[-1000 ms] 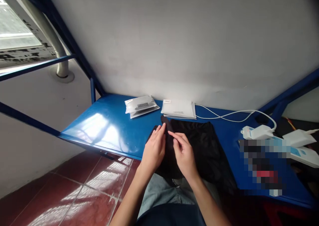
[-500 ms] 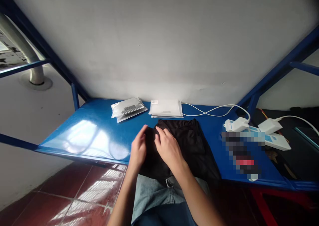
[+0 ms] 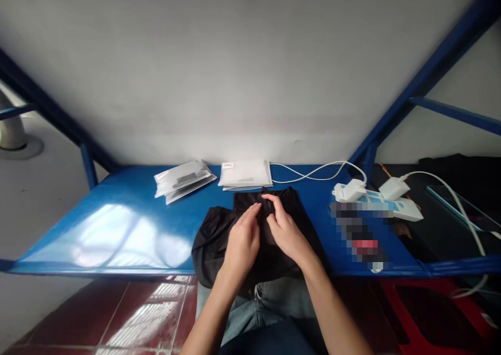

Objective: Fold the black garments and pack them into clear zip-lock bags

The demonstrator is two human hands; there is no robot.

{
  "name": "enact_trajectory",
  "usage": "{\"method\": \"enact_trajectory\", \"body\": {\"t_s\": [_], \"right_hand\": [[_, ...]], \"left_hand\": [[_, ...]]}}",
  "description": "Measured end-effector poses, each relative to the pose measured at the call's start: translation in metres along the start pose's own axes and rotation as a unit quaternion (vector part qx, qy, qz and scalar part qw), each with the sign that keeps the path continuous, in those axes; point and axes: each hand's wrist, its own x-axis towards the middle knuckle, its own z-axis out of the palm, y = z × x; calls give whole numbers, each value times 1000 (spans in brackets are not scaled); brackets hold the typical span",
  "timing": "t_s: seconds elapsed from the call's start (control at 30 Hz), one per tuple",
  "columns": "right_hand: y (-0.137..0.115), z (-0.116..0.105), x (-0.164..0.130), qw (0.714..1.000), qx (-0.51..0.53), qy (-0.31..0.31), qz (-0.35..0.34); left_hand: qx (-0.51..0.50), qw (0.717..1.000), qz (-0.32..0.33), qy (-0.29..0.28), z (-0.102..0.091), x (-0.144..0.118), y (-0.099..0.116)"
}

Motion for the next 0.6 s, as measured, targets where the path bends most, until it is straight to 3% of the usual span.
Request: {"method": "enact_trajectory", "body": {"t_s": [0.07, 0.17, 0.23, 0.3, 0.4, 0.5, 0.6], "right_hand": [[26, -21, -11, 998, -13, 46, 40], [60, -38, -25, 979, -143, 113, 88], [74, -40, -29, 967, -197, 131, 89], [81, -41, -31, 971, -188, 121, 81], [77, -44, -31, 978, -169, 99, 73], [64, -55, -26, 968, -231, 80, 55], [49, -63, -3, 953, -302, 17, -6]], "left_hand": [[71, 995, 45, -56, 29, 10, 12], [195, 972, 52, -121, 66, 12, 17], [251, 956, 51, -144, 80, 10, 14], [259, 951, 64, -153, 82, 7, 9], [212, 966, 76, -126, 64, 6, -1], [213, 976, 15, -38, 26, 3, -16], [248, 968, -40, -23, -10, -7, -36]]}}
